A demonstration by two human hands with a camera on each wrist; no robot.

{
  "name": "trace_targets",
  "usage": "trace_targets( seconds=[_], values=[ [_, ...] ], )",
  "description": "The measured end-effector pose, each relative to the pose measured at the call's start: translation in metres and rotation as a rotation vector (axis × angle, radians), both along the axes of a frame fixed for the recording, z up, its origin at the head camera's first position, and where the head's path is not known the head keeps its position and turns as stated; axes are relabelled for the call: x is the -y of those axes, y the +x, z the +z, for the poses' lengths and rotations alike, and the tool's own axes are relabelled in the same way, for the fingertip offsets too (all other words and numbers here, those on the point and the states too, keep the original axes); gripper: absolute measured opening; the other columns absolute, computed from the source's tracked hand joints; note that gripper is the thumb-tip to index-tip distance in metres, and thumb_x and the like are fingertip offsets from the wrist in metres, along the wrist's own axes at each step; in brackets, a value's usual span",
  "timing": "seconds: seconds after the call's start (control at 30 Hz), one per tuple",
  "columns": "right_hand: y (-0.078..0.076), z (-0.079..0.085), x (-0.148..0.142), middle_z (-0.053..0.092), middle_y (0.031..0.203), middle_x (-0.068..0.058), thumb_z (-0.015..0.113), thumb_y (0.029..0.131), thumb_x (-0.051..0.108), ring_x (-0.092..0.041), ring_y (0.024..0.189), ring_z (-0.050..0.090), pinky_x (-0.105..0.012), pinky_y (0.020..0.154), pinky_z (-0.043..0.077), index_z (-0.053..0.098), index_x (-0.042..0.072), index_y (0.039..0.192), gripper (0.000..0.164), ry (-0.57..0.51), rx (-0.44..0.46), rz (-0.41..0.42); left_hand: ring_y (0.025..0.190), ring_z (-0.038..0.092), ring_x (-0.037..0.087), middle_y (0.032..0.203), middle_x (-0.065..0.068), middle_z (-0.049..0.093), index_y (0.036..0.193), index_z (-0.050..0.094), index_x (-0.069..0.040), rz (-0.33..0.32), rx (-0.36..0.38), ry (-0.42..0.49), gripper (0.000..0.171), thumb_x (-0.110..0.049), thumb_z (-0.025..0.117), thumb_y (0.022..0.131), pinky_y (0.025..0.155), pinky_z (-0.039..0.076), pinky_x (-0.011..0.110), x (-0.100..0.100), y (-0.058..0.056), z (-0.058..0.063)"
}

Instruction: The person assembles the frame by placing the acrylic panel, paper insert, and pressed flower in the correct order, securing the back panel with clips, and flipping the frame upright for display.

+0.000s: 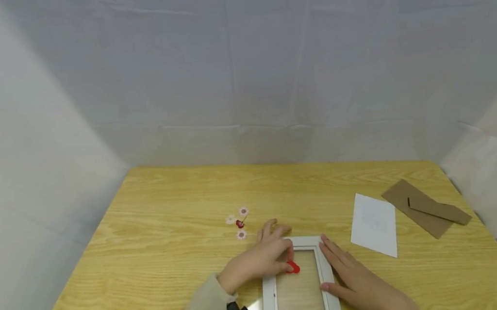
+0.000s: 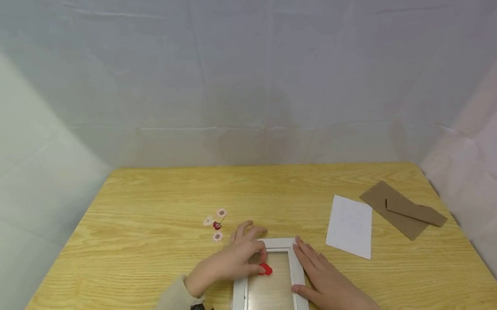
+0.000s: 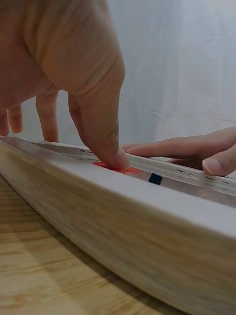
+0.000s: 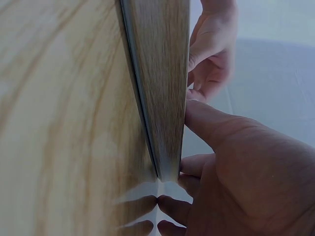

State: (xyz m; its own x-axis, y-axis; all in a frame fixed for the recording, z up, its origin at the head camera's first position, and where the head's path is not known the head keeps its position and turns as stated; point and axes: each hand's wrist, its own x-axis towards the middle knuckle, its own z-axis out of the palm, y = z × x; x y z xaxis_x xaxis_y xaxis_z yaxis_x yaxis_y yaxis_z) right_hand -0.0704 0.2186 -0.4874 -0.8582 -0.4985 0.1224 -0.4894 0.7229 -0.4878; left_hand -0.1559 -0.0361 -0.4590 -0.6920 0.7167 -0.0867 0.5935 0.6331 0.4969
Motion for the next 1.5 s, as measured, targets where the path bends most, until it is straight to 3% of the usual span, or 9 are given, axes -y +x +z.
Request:
trace_targets(
  seconds=[0.13,0.37,0.8,1.2,1.37,1.5],
  values=[
    [0.000,0.001,0.000,0.023,0.162,-0.017,0.059,0.099,0.039,-0.034,0.144,0.030,-0.060,0.108,0.036,0.025,0.002,0.156,0.075,-0.002,0.003,-0.001,0.146,0.013,0.045,0.154,0.015,0.037,0.078,0.060,-0.023,-0.001,0.013,-0.005,0.020,-0.029,0.078,0.083,0.116,0.012,0.066,0.000,0.001,0.003],
    [0.001,0.000,0.000,0.025,0.161,-0.017,0.060,0.098,0.038,-0.034,0.143,0.032,-0.060,0.107,0.037,0.027,0.001,0.155,0.076,0.006,-0.031,0.000,0.145,0.013,0.047,0.154,0.014,0.036,0.094,0.064,-0.023,-0.040,0.001,-0.029,0.015,-0.027,0.076,0.086,0.115,0.013,0.067,-0.001,0.003,0.003],
    [0.002,0.000,0.000,0.025,0.161,-0.017,0.059,0.099,0.039,-0.034,0.143,0.031,-0.059,0.107,0.037,0.027,0.000,0.155,0.075,0.015,-0.035,0.003,0.147,0.008,0.045,0.157,0.013,0.032,0.081,0.056,-0.025,-0.049,0.042,-0.049,0.020,-0.024,0.075,0.086,0.117,0.012,0.064,-0.002,0.004,0.006],
    [0.002,0.001,0.001,0.024,0.161,-0.018,0.059,0.099,0.037,-0.036,0.143,0.030,-0.061,0.107,0.036,0.027,-0.001,0.155,0.074,-0.007,-0.013,0.003,0.147,0.011,0.045,0.156,0.013,0.035,0.077,0.058,-0.027,-0.070,0.033,-0.023,0.020,-0.019,0.074,0.087,0.117,0.013,0.064,-0.001,0.004,0.005],
    [0.002,0.001,0.001,0.023,0.161,-0.019,0.059,0.099,0.036,-0.036,0.143,0.029,-0.062,0.107,0.035,0.026,0.000,0.155,0.075,-0.014,-0.003,0.007,0.146,0.012,0.046,0.155,0.014,0.036,0.078,0.060,-0.026,-0.078,-0.016,0.034,0.018,-0.019,0.073,0.087,0.115,0.013,0.068,0.001,0.002,0.006],
    [0.001,-0.001,0.001,0.024,0.161,-0.020,0.059,0.099,0.035,-0.037,0.142,0.030,-0.062,0.106,0.036,0.026,-0.002,0.155,0.074,-0.013,-0.015,0.014,0.146,0.011,0.045,0.154,0.016,0.035,0.082,0.061,-0.022,-0.062,-0.140,0.088,0.014,-0.021,0.072,0.089,0.113,0.017,0.070,0.000,0.002,0.011]
  ],
)
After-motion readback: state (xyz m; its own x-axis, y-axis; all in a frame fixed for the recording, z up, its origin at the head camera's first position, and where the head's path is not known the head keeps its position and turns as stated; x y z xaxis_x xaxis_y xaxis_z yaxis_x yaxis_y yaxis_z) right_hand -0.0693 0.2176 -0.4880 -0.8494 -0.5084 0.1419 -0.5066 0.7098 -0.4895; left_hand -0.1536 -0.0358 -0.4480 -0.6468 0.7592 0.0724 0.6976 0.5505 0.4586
